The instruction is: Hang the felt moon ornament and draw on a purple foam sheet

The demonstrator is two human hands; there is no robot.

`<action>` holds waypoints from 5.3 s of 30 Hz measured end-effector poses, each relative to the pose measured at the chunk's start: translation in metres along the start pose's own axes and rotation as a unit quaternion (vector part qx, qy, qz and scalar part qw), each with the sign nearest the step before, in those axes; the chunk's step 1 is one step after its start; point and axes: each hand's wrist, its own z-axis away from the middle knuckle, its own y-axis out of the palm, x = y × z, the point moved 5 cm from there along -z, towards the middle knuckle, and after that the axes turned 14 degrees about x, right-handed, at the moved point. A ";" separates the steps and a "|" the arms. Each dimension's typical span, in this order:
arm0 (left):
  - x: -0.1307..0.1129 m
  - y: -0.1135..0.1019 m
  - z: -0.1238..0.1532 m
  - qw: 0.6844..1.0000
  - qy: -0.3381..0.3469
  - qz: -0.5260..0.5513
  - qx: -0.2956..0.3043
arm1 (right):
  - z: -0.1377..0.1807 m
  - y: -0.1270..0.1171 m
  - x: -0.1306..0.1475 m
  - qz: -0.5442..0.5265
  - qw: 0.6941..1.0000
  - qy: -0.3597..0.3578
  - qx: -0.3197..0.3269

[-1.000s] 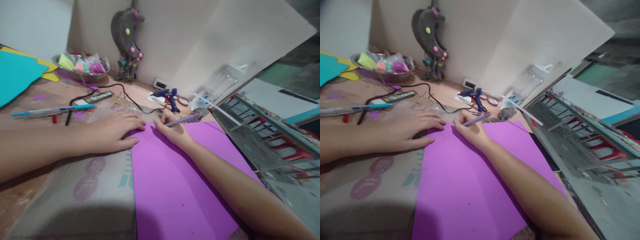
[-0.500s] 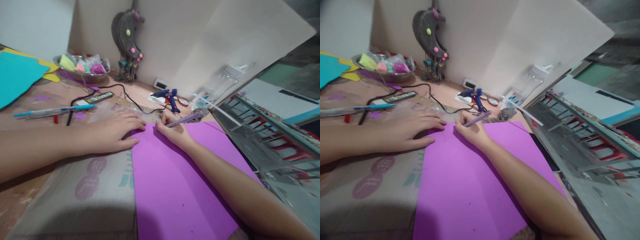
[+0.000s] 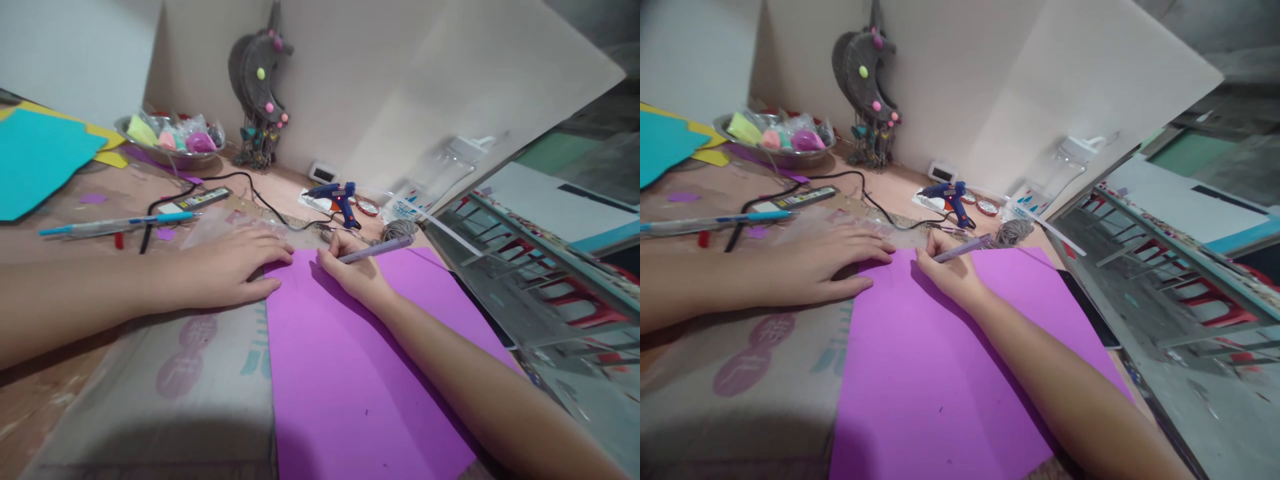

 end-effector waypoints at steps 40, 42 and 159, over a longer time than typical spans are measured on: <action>-0.003 -0.001 0.002 0.999 0.011 -0.029 -0.007 | -0.008 -0.011 0.002 0.100 0.976 -0.051 0.185; -0.004 -0.001 0.002 1.000 0.011 -0.028 -0.006 | -0.008 -0.010 0.001 0.116 0.976 -0.056 0.174; 0.013 -0.002 0.012 0.999 -0.002 -0.046 -0.028 | -0.009 -0.003 0.002 0.020 1.000 0.008 0.004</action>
